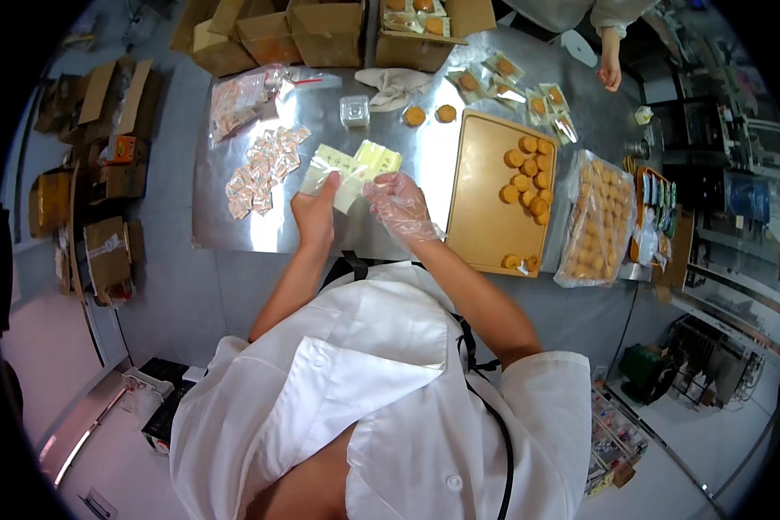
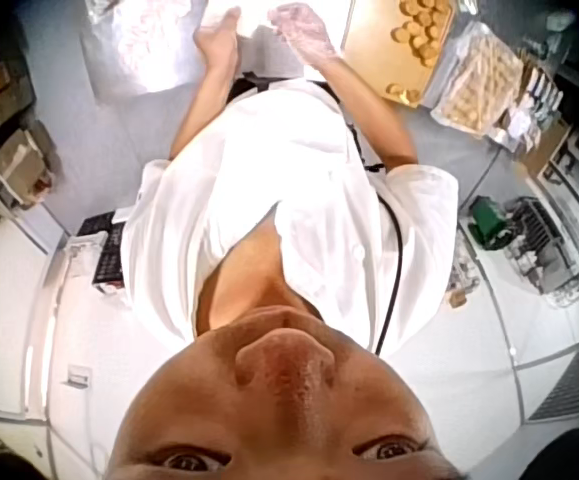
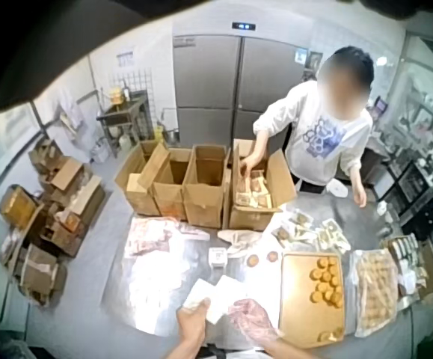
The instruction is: The person repeatedly picks round pastries from a tray and places them into small transparent packaging bags. The packaged pastries are set aside on the table. The person wears gloves and works at a stainless steel table with stacks of packaging materials and cardboard boxes nearby.
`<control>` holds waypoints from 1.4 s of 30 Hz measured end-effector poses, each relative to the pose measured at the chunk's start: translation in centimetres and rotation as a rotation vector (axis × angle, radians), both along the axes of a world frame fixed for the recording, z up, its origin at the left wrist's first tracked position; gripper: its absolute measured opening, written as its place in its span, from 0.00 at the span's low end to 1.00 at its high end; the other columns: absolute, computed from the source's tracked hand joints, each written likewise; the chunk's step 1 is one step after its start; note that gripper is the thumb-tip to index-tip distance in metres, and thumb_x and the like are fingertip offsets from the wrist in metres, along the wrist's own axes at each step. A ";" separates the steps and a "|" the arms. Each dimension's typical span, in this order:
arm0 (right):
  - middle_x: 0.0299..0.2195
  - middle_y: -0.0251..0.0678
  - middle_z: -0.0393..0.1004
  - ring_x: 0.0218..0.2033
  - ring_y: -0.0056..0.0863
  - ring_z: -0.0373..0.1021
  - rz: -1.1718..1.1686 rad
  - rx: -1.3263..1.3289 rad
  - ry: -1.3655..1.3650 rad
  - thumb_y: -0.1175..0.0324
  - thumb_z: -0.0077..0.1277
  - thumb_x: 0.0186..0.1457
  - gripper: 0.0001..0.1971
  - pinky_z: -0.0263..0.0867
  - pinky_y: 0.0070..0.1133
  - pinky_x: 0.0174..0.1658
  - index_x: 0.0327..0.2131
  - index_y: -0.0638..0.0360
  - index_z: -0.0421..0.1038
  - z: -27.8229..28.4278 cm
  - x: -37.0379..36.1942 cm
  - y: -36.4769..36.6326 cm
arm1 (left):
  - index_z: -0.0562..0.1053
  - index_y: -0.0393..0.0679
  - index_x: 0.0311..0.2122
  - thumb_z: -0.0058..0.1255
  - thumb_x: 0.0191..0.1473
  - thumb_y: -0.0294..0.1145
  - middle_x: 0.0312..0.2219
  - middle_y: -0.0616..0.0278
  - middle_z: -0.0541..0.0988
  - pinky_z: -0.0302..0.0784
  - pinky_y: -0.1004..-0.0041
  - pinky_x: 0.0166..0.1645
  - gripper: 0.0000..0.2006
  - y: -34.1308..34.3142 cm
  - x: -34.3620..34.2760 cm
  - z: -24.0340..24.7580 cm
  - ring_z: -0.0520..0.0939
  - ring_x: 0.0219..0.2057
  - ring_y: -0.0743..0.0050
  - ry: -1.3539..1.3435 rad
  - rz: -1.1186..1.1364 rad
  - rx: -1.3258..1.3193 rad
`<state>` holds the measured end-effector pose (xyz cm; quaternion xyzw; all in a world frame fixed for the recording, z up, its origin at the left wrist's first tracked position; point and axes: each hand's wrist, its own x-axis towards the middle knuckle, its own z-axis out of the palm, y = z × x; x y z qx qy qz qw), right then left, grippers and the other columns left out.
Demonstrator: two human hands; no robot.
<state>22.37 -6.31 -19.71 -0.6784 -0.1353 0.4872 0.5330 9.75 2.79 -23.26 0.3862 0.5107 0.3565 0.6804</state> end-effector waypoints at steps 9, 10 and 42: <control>0.26 0.30 0.73 0.24 0.16 0.68 -0.064 0.178 0.002 0.66 0.57 0.56 0.10 0.66 0.17 0.28 0.32 0.62 0.70 0.1 0.0 0.0 | 0.73 0.35 0.45 0.60 0.54 0.29 0.37 0.62 0.80 0.72 0.77 0.36 0.15 -0.7 1.1 2.2 0.78 0.34 0.80 -0.149 -0.200 -0.094; 0.26 0.29 0.73 0.23 0.15 0.67 -0.111 0.175 -0.034 0.66 0.57 0.56 0.09 0.66 0.17 0.28 0.32 0.62 0.70 0.7 0.2 -0.2 | 0.73 0.35 0.45 0.60 0.54 0.29 0.36 0.62 0.79 0.72 0.77 0.36 0.15 -0.7 1.4 2.4 0.78 0.34 0.80 -0.123 -0.182 -0.093; 0.29 0.30 0.75 0.29 0.17 0.71 0.000 0.115 0.073 0.63 0.57 0.56 0.11 0.65 0.16 0.31 0.37 0.58 0.72 7.0 0.5 -0.7 | 0.76 0.39 0.25 0.70 0.42 0.37 0.17 0.60 0.74 0.65 0.65 0.23 0.14 0.1 0.9 4.5 0.73 0.18 0.60 0.209 0.012 1.024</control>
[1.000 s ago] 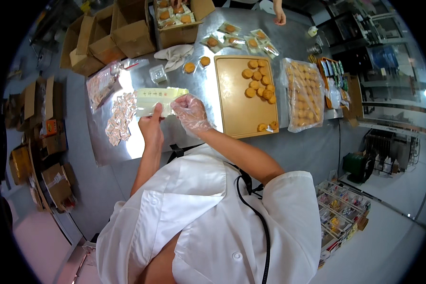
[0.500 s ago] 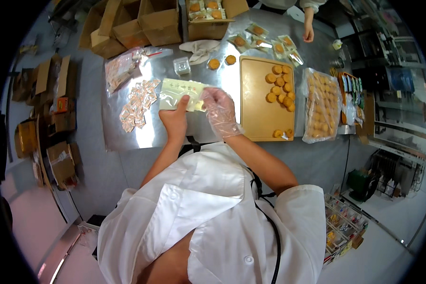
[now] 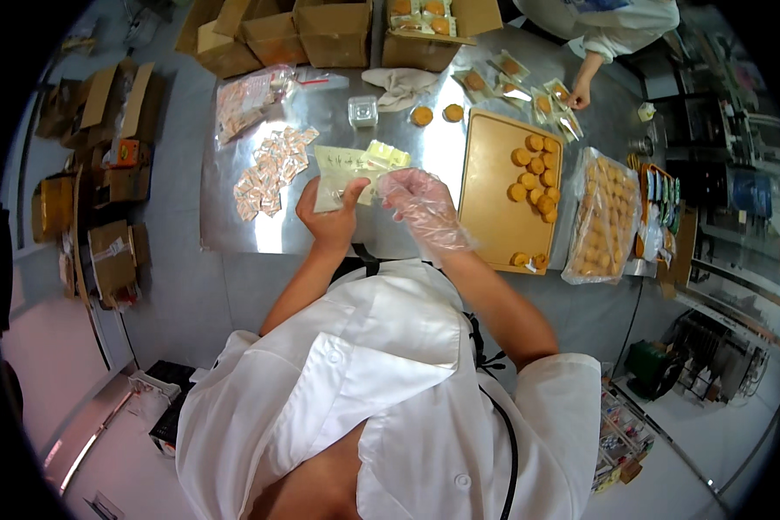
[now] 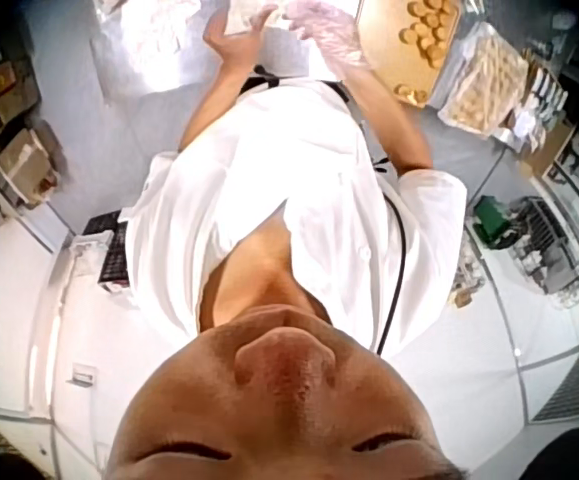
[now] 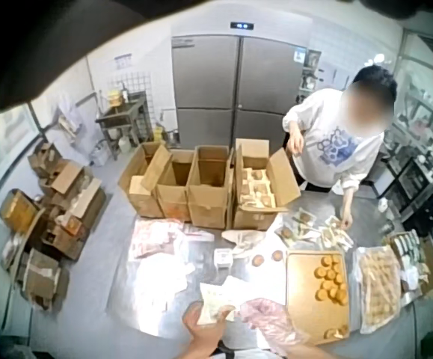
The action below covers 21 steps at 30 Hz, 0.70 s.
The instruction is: The person repeatedly picks round pastries from a tray and places them into small transparent packaging bags. The packaged pastries are set aside on the table. The person wears gloves and works at a stainless steel table with stacks of packaging materials and cardboard boxes nearby.
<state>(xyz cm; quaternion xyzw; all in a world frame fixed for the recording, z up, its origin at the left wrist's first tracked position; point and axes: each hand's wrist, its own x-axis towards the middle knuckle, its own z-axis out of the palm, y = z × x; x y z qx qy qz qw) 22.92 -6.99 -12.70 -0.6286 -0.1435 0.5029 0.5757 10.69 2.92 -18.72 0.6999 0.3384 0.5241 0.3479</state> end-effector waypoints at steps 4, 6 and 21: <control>0.29 0.27 0.75 0.31 0.13 0.68 -0.110 0.167 0.103 0.61 0.58 0.55 0.12 0.64 0.14 0.34 0.35 0.60 0.74 1.6 -1.6 0.5 | 0.76 0.37 0.29 0.70 0.43 0.35 0.24 0.64 0.79 0.73 0.73 0.33 0.15 -0.6 -0.7 -1.6 0.78 0.26 0.73 0.099 -0.005 0.022; 0.30 0.27 0.76 0.31 0.13 0.67 -0.022 -0.021 0.126 0.62 0.58 0.55 0.11 0.64 0.14 0.37 0.34 0.61 0.75 -0.2 -1.1 1.0 | 0.76 0.38 0.24 0.69 0.42 0.46 0.18 0.62 0.76 0.68 0.64 0.25 0.19 -0.5 0.2 -1.3 0.76 0.20 0.61 -0.106 -0.023 -0.022; 0.36 0.30 0.77 0.38 0.17 0.70 0.116 0.163 -0.247 0.64 0.55 0.58 0.12 0.69 0.19 0.42 0.37 0.64 0.77 -3.8 0.3 -0.4 | 0.59 0.40 0.62 0.30 0.68 0.45 0.58 0.55 0.67 0.66 0.62 0.61 0.25 -1.7 2.4 2.3 0.70 0.57 0.60 -0.528 -0.356 -1.230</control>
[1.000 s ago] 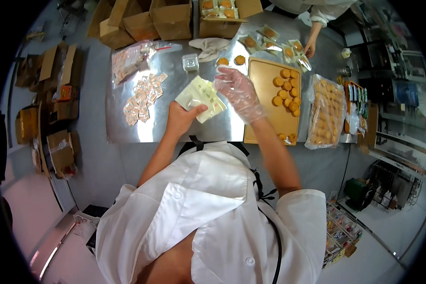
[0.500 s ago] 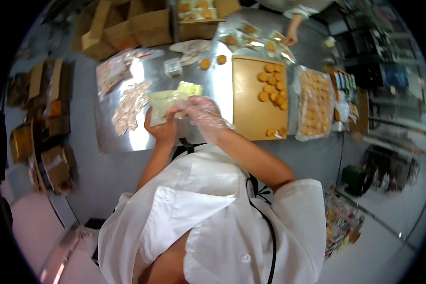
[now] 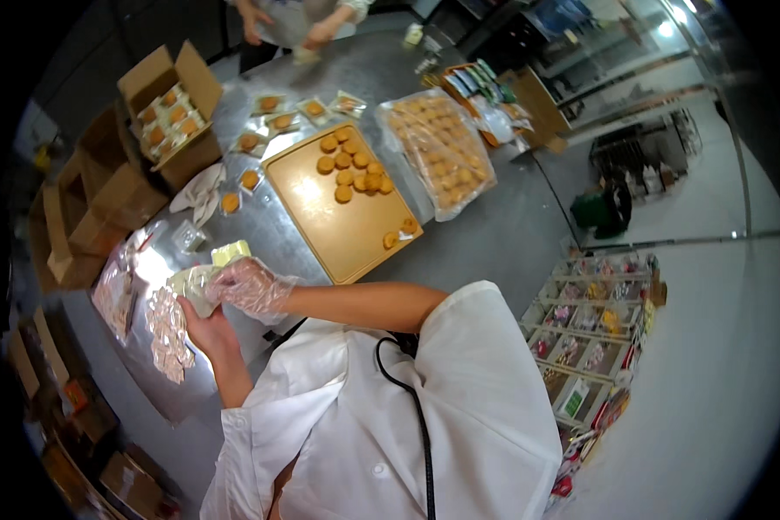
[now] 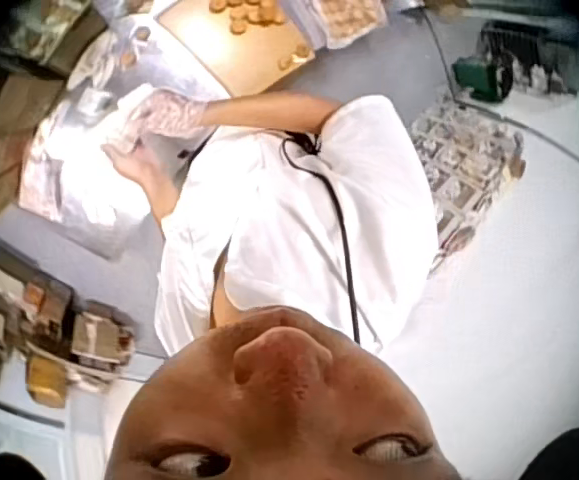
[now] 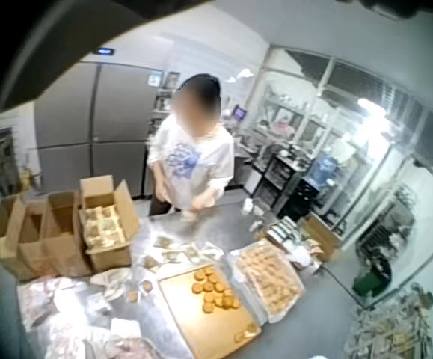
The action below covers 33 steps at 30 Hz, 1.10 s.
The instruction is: The person repeatedly picks round pastries from a tray and places them into small transparent packaging bags. The packaged pastries are set aside on the table. The person wears gloves and works at a stainless steel table with stacks of packaging materials and cardboard boxes nearby.
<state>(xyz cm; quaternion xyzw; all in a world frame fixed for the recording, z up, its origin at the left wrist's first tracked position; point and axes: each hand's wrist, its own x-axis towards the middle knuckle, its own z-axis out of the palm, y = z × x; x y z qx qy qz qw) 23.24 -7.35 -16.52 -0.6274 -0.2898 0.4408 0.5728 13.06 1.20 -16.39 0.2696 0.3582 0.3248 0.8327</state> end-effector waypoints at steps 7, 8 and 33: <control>0.37 0.33 0.77 0.36 0.27 0.76 -0.222 -0.129 0.694 0.60 0.56 0.55 0.13 0.72 0.25 0.32 0.39 0.56 0.70 1.9 -0.8 2.1 | 0.46 0.51 0.67 0.38 0.66 0.41 0.63 0.48 0.55 0.62 0.54 0.62 0.29 0.3 -0.7 -1.5 0.64 0.61 0.50 -0.225 0.054 0.145; 0.42 0.32 0.75 0.38 0.29 0.76 -0.165 -0.155 0.810 0.61 0.55 0.56 0.12 0.72 0.25 0.33 0.40 0.53 0.69 1.6 -0.8 2.2 | 0.45 0.51 0.68 0.45 0.63 0.35 0.62 0.47 0.56 0.66 0.56 0.60 0.33 0.3 -0.8 -1.7 0.64 0.61 0.48 -0.086 0.064 0.263; 0.38 0.46 0.75 0.40 0.43 0.72 0.098 0.005 -1.277 0.58 0.60 0.48 0.26 0.65 0.35 0.48 0.47 0.65 0.71 -13.3 11.1 8.3 | 0.67 0.42 0.54 0.38 0.63 0.53 0.42 0.53 0.75 0.70 0.54 0.56 0.26 4.0 -9.0 -6.9 0.75 0.46 0.56 -0.457 0.568 -0.409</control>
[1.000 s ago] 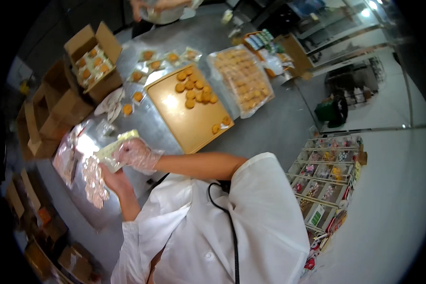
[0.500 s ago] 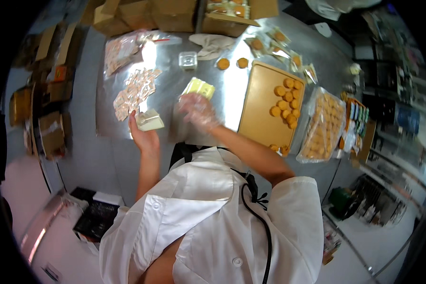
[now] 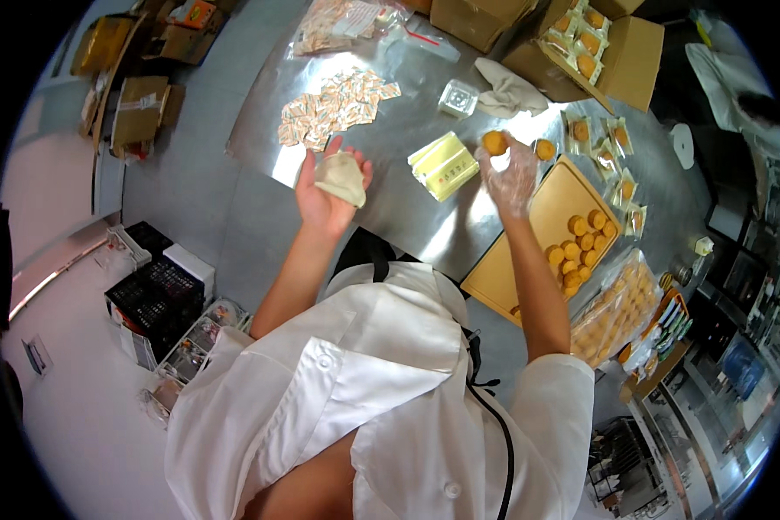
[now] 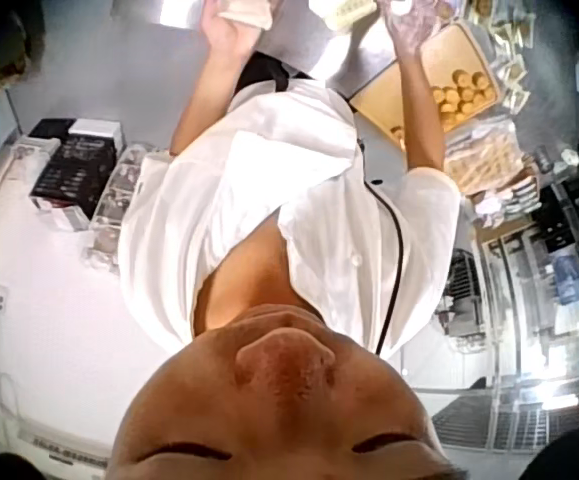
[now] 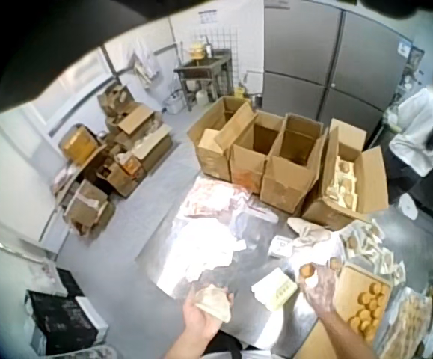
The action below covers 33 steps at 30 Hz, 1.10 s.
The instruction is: The person repeatedly picks round pastries from a tray and places them into small transparent packaging bags. The packaged pastries are set aside on the table. The person wears gloves and works at a stainless steel table with stacks of packaging materials and cardboard boxes nearby.
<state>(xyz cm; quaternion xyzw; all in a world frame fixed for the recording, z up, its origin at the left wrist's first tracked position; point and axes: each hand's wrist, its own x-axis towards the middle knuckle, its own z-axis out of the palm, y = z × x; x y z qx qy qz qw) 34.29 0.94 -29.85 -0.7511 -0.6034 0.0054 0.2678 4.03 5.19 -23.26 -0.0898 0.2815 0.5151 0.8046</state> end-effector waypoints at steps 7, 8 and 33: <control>0.46 0.38 0.71 0.45 0.29 0.71 0.489 -0.280 0.989 0.70 0.66 0.44 0.28 0.72 0.22 0.42 0.52 0.57 0.70 16.8 -8.4 -4.6 | 0.61 0.44 0.60 0.34 0.63 0.56 0.45 0.52 0.74 0.66 0.48 0.59 0.30 1.1 4.1 2.0 0.74 0.50 0.52 -0.003 -0.182 0.092; 0.45 0.39 0.71 0.45 0.30 0.71 0.541 -0.320 0.983 0.69 0.66 0.44 0.28 0.72 0.23 0.41 0.51 0.57 0.70 17.7 -8.7 -4.6 | 0.61 0.44 0.61 0.33 0.62 0.57 0.46 0.52 0.74 0.65 0.47 0.60 0.31 1.2 4.4 2.3 0.73 0.51 0.52 -0.028 -0.212 0.138; 0.56 0.47 0.66 0.41 0.28 0.72 0.190 -0.158 0.900 0.81 0.55 0.48 0.34 0.73 0.22 0.39 0.61 0.66 0.56 17.9 -15.4 -4.5 | 0.53 0.49 0.66 0.33 0.62 0.42 0.54 0.50 0.66 0.60 0.47 0.64 0.28 1.2 2.7 6.4 0.68 0.56 0.51 -0.037 -0.166 0.287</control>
